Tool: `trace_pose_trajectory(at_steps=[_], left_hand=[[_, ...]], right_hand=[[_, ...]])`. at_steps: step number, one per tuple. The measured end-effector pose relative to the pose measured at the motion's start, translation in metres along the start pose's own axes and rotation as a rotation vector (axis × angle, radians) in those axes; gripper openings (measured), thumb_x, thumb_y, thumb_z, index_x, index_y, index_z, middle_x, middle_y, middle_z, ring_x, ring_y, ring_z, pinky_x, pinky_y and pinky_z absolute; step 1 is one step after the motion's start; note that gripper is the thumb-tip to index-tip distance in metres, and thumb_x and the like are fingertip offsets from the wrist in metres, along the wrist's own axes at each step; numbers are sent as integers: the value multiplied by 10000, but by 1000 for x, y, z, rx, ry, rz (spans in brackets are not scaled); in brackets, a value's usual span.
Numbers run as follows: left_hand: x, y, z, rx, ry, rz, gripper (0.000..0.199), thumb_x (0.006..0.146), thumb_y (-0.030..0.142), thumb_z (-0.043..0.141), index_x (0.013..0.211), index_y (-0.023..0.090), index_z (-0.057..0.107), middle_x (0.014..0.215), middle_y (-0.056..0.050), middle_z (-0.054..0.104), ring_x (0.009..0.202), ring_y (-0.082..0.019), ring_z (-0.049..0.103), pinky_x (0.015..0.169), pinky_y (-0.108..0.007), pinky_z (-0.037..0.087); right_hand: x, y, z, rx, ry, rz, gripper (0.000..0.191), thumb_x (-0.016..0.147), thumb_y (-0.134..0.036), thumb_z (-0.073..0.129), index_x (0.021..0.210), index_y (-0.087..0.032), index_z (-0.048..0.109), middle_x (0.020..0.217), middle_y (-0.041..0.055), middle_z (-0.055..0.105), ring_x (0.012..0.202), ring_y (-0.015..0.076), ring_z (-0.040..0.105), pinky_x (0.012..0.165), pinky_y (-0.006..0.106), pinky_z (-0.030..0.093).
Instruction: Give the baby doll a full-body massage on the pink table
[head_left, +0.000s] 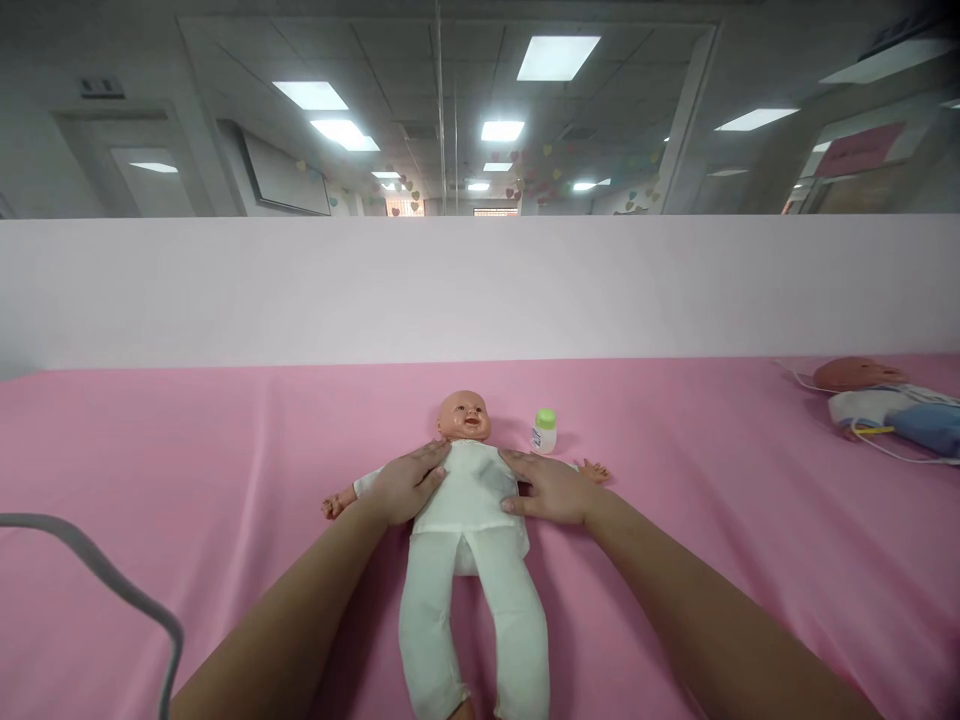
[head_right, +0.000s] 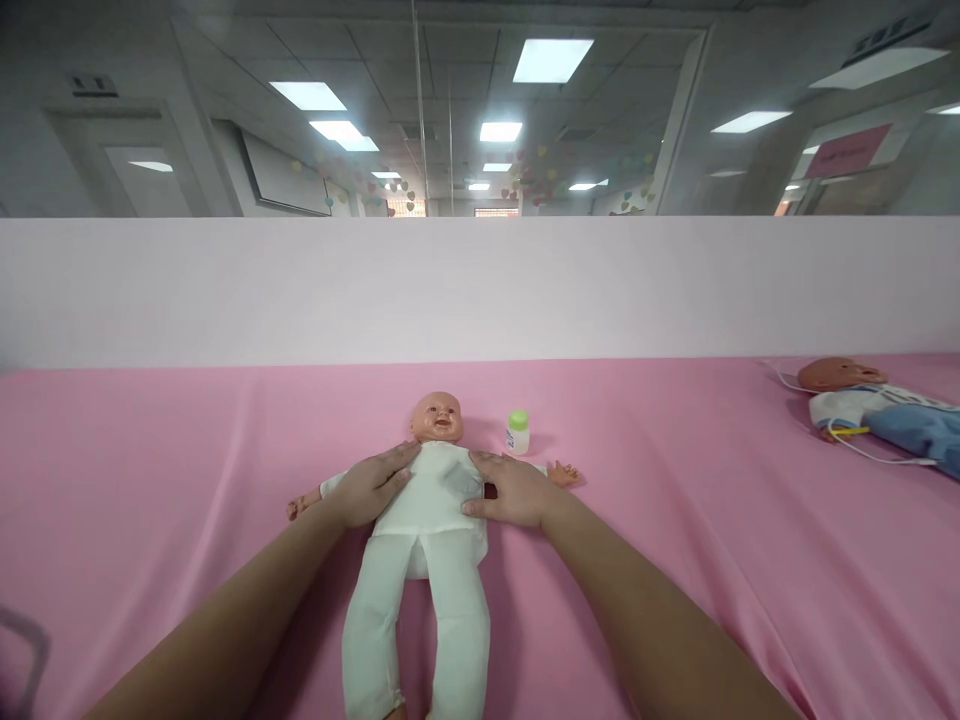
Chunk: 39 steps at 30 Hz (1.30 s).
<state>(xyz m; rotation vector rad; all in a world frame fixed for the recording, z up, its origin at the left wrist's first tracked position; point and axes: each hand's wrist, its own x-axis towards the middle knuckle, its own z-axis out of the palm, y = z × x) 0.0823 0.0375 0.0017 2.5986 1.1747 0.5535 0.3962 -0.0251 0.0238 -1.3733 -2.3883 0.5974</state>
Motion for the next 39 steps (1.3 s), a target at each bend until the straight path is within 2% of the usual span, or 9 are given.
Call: trace_pose_trajectory(at_steps=[6,10,12,16,20,26,31,34,39], left_hand=[[-3,-10,6,-5,34,-18,660,1073,528,342,1613,163,446,1661,-95,437,1548,-271,406,1295,-461,319],[-5,-6,6,0,39,-23,654,1076,522,340,1606,155,455,1655,-106,447,1543,-271,416,1290,-458,328],[-5,-3,6,2,41,-19,647,1077,522,341,1605,165,456,1654,-101,451,1540,-264,422,1287,-452,334],[-5,0,6,13,25,-2,632,1075,481,351,1610,157,444,1661,-103,437,1544,-257,415,1288,-441,333],[-5,0,6,20,2,6,625,1074,460,344,1609,153,443,1666,-103,426,1548,-261,407,1288,-443,331],[-5,2,5,47,-37,-8,640,1070,455,349,1620,137,421,1678,-109,403,1560,-257,385,1297,-427,310],[-5,2,8,32,-19,-5,621,1068,432,354,1619,152,425,1678,-111,399,1559,-264,386,1299,-451,303],[-8,3,5,15,-20,-20,625,1069,436,362,1626,157,416,1686,-109,383,1564,-271,375,1298,-466,307],[-33,24,-12,-60,-39,76,593,1087,456,353,1611,200,455,1683,-74,400,1566,-262,375,1300,-467,311]], right_hand=[[-19,-15,-13,41,-54,34,918,889,-743,654,1646,-313,365,1709,68,338,1568,397,336,1255,613,314],[-31,-48,-15,251,-210,-244,614,984,-647,599,1519,-348,568,1625,34,497,1580,336,330,1289,589,249],[-34,-62,-11,308,-302,-335,553,1005,-616,588,1495,-358,595,1591,30,544,1588,327,311,1296,595,213],[-28,-71,0,243,-280,-338,667,1015,-626,566,1606,-346,436,1665,47,437,1610,334,246,1310,618,89],[-4,-58,9,114,-199,-311,839,963,-720,575,1659,-326,320,1739,59,255,1634,364,121,1310,625,38],[28,-21,16,-29,-54,-125,880,974,-763,487,1678,-278,279,1760,70,176,1634,341,159,1314,575,150],[20,-4,9,4,-9,34,916,949,-769,517,1679,-262,291,1703,103,368,1536,372,395,1225,558,361],[13,-4,4,53,-33,21,824,954,-731,539,1650,-331,350,1597,78,538,1393,379,563,1123,541,463],[9,-6,2,69,-27,-4,827,941,-707,572,1641,-320,364,1549,86,587,1339,387,598,1086,519,476]])
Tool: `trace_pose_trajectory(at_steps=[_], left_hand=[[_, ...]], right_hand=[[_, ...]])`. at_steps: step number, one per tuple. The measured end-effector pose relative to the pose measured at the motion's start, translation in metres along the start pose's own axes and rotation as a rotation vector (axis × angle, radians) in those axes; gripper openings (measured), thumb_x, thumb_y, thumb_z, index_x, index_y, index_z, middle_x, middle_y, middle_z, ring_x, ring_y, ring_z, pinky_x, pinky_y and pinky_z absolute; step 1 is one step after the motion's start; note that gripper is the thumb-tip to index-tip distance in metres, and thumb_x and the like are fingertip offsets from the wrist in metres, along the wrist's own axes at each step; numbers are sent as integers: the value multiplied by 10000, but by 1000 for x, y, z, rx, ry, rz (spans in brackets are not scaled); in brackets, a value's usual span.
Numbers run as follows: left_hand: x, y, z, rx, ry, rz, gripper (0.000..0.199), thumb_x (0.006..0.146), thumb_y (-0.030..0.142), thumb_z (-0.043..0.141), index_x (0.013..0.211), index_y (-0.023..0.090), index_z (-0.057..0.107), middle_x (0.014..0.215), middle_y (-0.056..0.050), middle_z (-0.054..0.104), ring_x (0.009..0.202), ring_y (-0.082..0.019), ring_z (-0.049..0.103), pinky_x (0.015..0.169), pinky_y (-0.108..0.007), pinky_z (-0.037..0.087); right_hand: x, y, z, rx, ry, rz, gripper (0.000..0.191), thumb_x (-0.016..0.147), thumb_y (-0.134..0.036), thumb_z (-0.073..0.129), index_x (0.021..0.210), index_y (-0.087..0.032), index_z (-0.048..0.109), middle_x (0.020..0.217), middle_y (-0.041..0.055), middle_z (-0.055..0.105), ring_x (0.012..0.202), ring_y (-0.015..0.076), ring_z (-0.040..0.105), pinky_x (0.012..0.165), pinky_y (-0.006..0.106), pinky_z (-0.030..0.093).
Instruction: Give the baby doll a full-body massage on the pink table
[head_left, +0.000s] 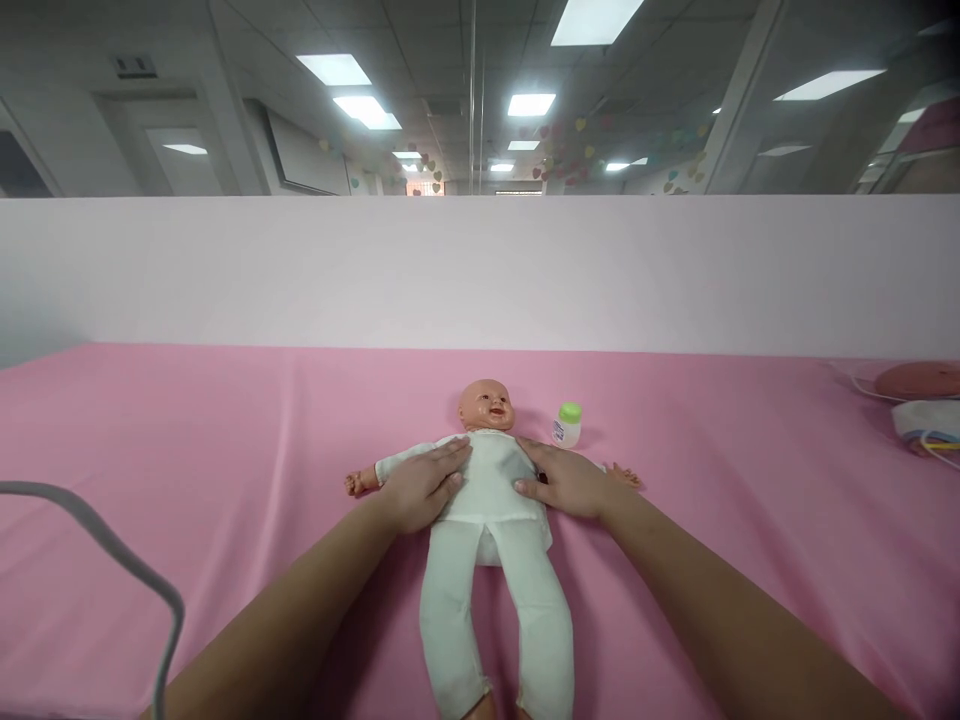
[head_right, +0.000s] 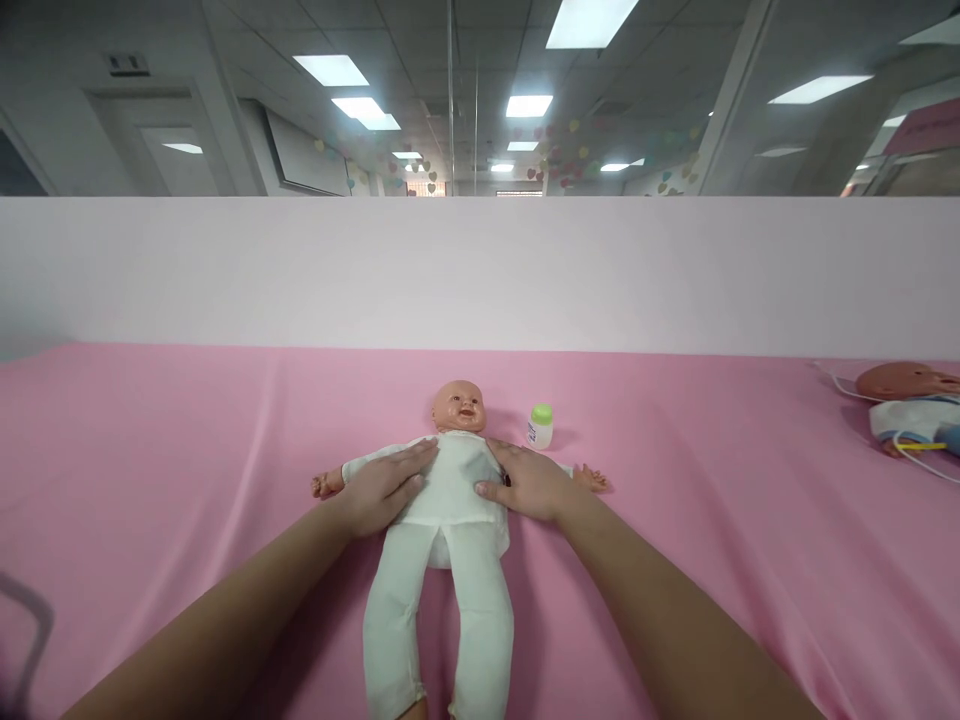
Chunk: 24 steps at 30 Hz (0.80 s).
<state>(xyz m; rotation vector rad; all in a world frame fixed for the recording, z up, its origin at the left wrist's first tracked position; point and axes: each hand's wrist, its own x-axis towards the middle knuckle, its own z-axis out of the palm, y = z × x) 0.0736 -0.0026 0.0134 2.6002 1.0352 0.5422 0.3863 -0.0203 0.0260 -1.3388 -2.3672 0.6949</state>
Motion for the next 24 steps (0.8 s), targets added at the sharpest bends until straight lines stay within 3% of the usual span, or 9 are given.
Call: trace_pose_trajectory(at_steps=[6,9,15,24], left_hand=[[-35,59,-13,-185,-170,243,546,1106,443,350,1627,301,429,1663,-23,443,1551,-261,400,1312,-482,270],[-34,70,-14,-192,-220,263,522,1109,434,354,1607,322,462,1656,-14,450,1548,-262,405,1321,-499,234],[0,46,-6,-155,-187,189,575,1099,497,345,1613,266,457,1665,-51,430,1565,-268,375,1320,-503,246],[42,1,7,-53,34,-23,579,1084,498,346,1546,217,553,1597,-49,532,1514,-251,464,1292,-467,341]], right_hand=[[0,4,2,-8,21,-10,840,931,-708,592,1642,-327,358,1551,82,586,1330,369,607,1054,497,495],[1,5,3,-27,32,4,865,917,-697,620,1644,-307,359,1549,99,585,1330,375,608,1050,502,496],[1,5,3,-8,28,13,895,886,-709,653,1635,-302,380,1540,109,592,1312,379,620,1052,503,497],[0,2,2,-18,18,2,887,903,-691,646,1648,-315,344,1565,94,566,1347,373,594,1060,507,499]])
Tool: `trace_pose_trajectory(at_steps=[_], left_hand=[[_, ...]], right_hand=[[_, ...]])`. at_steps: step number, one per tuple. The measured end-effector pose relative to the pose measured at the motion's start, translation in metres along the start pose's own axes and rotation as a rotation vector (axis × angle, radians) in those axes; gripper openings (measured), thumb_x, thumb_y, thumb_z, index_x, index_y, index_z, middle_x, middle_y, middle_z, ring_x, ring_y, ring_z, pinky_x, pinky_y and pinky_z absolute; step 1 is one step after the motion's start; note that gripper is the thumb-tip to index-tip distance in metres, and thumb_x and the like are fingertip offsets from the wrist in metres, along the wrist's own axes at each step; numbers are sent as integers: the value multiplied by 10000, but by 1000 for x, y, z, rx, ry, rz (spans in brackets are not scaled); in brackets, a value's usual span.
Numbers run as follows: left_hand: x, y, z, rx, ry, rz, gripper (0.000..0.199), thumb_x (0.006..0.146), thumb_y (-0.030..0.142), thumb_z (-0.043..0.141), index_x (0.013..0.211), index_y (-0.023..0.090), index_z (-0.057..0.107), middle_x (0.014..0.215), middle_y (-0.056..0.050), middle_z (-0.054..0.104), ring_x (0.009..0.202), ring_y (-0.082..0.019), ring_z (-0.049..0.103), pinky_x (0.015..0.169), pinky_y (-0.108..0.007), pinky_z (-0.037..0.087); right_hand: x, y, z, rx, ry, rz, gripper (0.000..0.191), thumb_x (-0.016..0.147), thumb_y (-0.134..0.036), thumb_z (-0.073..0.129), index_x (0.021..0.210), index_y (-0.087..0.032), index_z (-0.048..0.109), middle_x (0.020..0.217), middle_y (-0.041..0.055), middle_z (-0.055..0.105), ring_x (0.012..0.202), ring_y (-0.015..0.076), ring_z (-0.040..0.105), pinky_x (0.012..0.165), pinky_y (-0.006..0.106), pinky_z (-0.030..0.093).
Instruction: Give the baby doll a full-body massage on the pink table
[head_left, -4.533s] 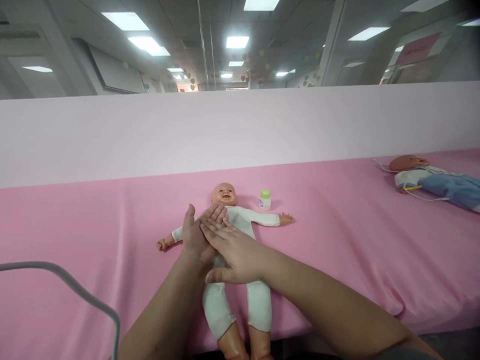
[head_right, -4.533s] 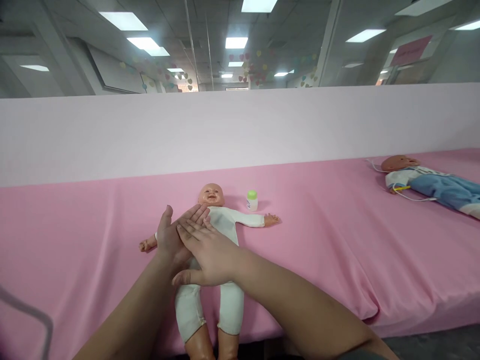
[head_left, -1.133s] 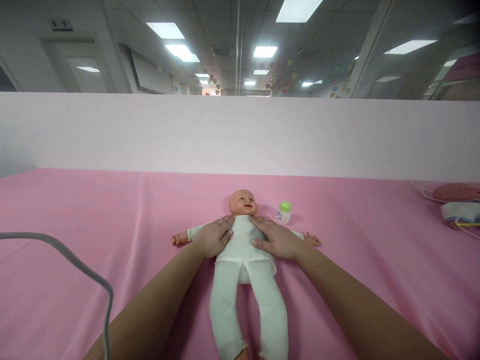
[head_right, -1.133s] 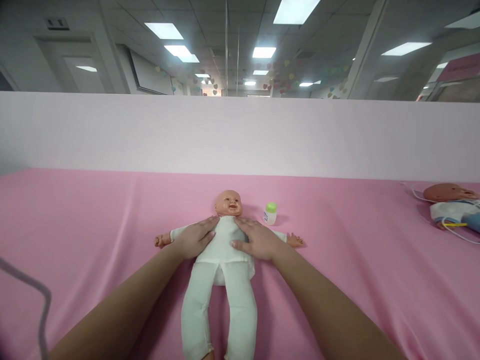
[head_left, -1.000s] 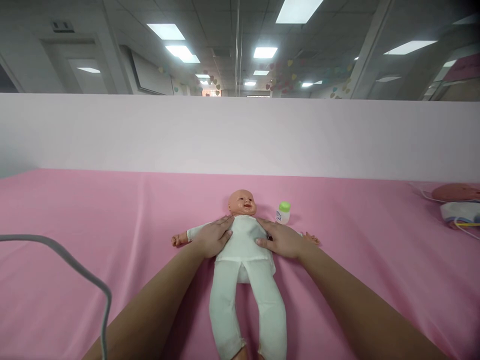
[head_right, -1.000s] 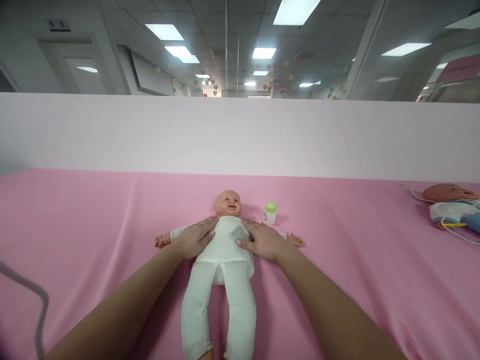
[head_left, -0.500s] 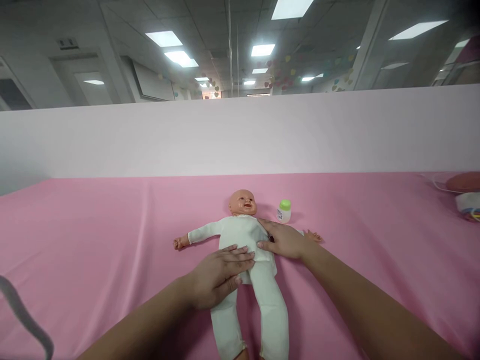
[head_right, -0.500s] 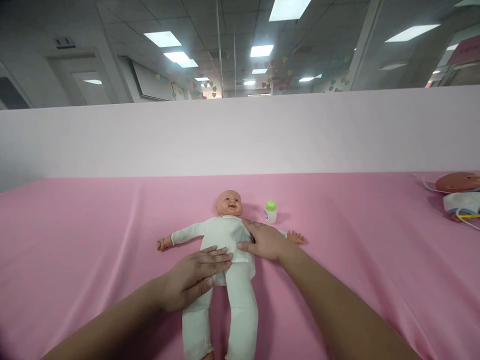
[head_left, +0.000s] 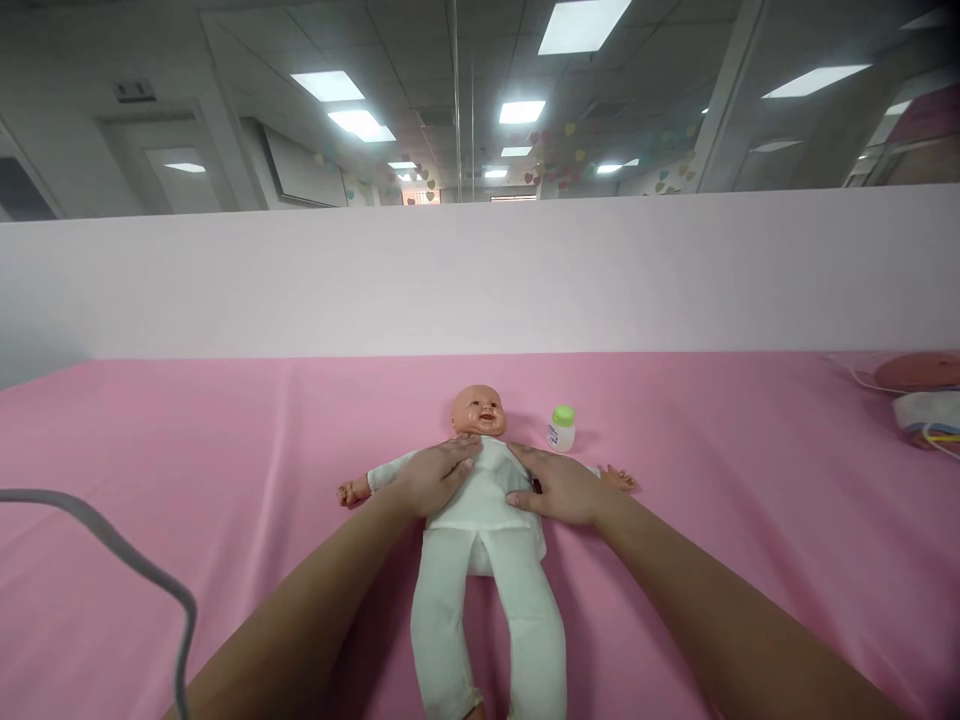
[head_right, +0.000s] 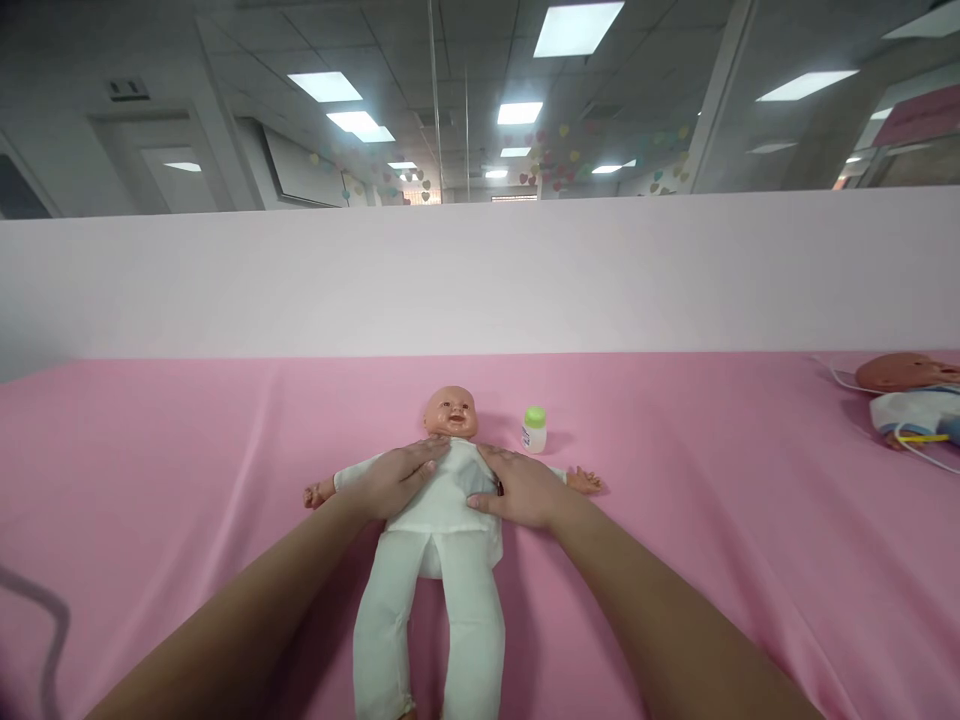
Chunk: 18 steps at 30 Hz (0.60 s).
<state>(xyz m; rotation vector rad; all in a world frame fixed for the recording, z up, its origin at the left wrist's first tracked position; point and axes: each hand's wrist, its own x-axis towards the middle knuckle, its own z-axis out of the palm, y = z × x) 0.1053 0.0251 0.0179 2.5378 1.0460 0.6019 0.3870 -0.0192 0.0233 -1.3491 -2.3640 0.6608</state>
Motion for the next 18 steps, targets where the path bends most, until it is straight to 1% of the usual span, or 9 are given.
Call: trace_pose_trajectory(at_steps=[4,7,9,11,12,15,17,18], left_hand=[[2,-14,2,-25,37,-29,590,1078,524,353,1531,216,572,1584,-40,551,1493,-250,493,1280,-443,362],[0,-17,4,-7,83,-50,611,1067,533,382,1535,186,566,1589,-65,544,1494,-264,492,1276,-449,370],[-2,-18,6,14,104,-57,617,1060,543,399,1536,187,565,1587,-76,543,1494,-277,492,1270,-465,378],[-3,-17,7,29,113,-62,620,1058,551,403,1539,192,560,1588,-80,540,1492,-286,493,1264,-477,385],[-4,-16,7,34,114,-66,624,1059,551,400,1543,189,554,1591,-84,537,1493,-286,493,1262,-477,388],[-5,-15,8,54,108,-90,641,1060,544,392,1551,159,539,1595,-101,532,1500,-288,483,1264,-473,382],[-5,-14,8,62,96,-105,648,1060,537,384,1546,138,543,1599,-111,526,1510,-288,468,1271,-468,370],[-6,-13,8,63,90,-110,649,1060,533,383,1543,131,545,1602,-114,522,1514,-289,463,1274,-464,364]], right_hand=[[-4,-2,2,-100,0,42,880,958,-694,556,1672,-245,307,1666,125,433,1455,390,494,1162,550,423],[-10,-7,3,-147,29,87,842,990,-691,491,1663,-210,340,1690,142,383,1505,411,428,1197,591,382],[-16,-17,3,-152,62,59,828,989,-713,480,1647,-220,385,1697,125,368,1542,414,369,1239,614,321],[-23,-33,2,-105,74,-44,787,980,-716,512,1619,-262,443,1686,88,399,1556,394,355,1274,602,276],[-27,-42,2,-51,56,-120,740,980,-698,538,1593,-288,484,1657,70,454,1543,375,387,1280,583,280],[-36,-67,2,171,-91,-349,535,998,-613,589,1469,-362,628,1478,20,659,1463,309,521,1276,518,316],[-40,-77,4,254,-180,-411,457,1000,-589,608,1403,-387,680,1427,2,698,1447,291,543,1290,514,279],[-40,-79,6,260,-198,-411,467,993,-595,619,1407,-385,678,1447,5,683,1457,292,531,1301,519,248]])
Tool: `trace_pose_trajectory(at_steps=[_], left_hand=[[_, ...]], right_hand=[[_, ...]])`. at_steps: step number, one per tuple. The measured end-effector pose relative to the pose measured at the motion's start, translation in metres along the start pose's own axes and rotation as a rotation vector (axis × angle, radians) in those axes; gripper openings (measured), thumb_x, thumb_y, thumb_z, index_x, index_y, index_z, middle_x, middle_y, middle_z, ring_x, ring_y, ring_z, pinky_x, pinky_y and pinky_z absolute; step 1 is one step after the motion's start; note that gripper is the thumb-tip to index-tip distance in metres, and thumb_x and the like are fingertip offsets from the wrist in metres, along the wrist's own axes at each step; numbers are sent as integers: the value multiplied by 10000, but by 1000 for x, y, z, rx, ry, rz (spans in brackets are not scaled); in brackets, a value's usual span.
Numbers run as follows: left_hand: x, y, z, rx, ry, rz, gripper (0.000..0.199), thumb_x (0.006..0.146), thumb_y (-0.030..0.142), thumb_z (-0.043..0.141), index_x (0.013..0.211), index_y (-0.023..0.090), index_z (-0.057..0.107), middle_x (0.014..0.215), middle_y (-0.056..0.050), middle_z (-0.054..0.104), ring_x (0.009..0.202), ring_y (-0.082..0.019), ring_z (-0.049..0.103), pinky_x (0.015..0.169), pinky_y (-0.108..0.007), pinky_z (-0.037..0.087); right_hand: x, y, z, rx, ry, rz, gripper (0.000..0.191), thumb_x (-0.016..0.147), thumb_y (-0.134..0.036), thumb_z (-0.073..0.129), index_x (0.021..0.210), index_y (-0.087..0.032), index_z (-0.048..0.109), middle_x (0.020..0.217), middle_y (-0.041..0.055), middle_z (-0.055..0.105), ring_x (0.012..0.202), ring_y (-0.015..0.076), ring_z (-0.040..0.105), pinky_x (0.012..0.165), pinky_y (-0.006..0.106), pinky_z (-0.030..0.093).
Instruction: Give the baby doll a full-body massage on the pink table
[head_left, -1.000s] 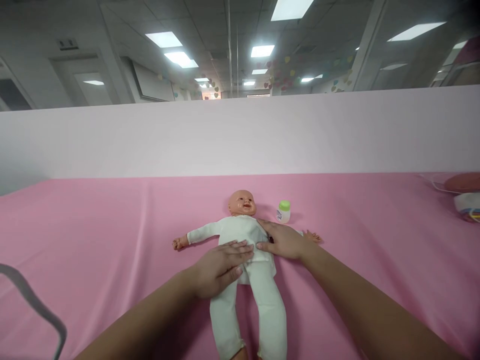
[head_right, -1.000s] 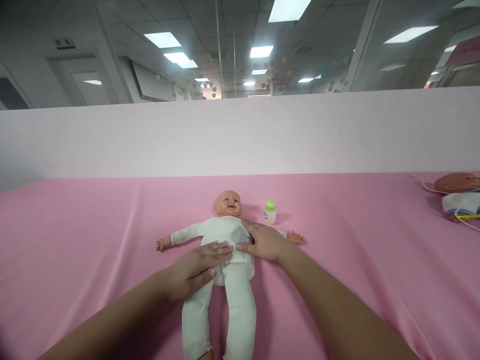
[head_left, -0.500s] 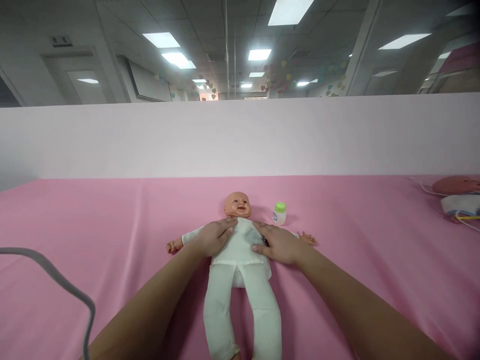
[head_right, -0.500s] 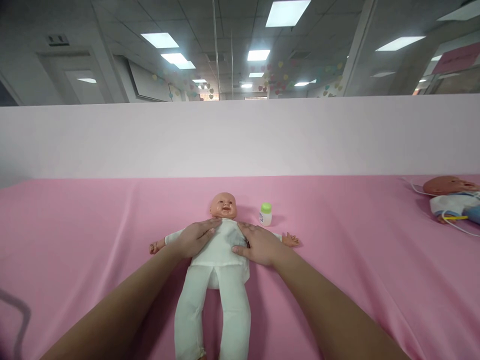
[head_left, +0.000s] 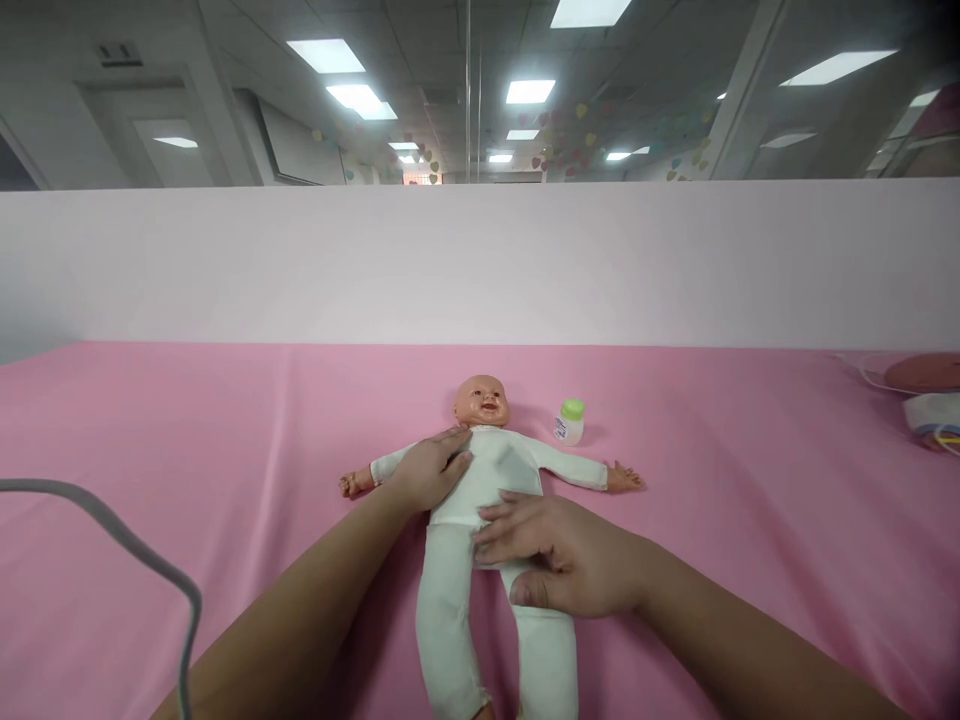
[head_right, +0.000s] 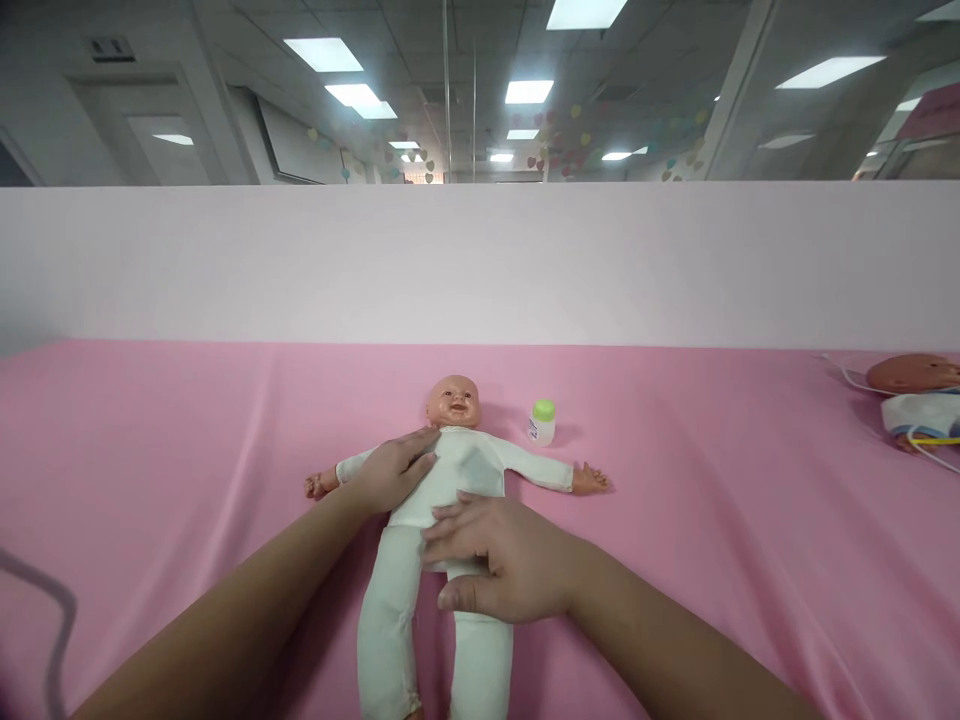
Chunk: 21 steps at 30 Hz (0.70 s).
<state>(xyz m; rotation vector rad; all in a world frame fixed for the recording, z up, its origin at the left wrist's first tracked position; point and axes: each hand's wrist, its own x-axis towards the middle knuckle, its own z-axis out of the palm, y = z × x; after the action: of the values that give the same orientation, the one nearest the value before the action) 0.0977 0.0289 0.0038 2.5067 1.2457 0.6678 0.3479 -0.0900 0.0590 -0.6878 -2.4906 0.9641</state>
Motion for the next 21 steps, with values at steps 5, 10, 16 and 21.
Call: trace_pose_trajectory(at_steps=[5,10,16,21], left_hand=[[-1,2,0,-7,-16,4,645,1059,502,391,1561,117,518,1618,-123,499,1518,-286,456,1276,-452,360],[-2,3,0,-3,-25,22,647,1063,513,387,1562,122,518,1619,-122,497,1522,-284,450,1276,-452,359],[-2,1,2,3,-35,46,650,1065,499,394,1589,123,479,1626,-115,491,1533,-275,433,1290,-438,334],[-2,1,2,22,-48,28,664,1070,534,374,1586,132,488,1639,-101,477,1538,-264,427,1296,-423,320]], right_hand=[[6,21,3,-144,13,97,848,927,-722,630,1625,-289,417,1692,76,375,1596,347,287,1328,571,102],[23,55,-4,-325,91,249,824,1022,-731,401,1688,-272,243,1756,68,190,1639,317,138,1330,560,77],[31,72,-12,-398,167,419,907,1001,-784,352,1697,-218,221,1764,102,178,1629,330,187,1307,524,199],[25,74,-17,-410,225,562,901,1018,-749,326,1683,-143,258,1722,155,310,1585,348,305,1274,516,267]])
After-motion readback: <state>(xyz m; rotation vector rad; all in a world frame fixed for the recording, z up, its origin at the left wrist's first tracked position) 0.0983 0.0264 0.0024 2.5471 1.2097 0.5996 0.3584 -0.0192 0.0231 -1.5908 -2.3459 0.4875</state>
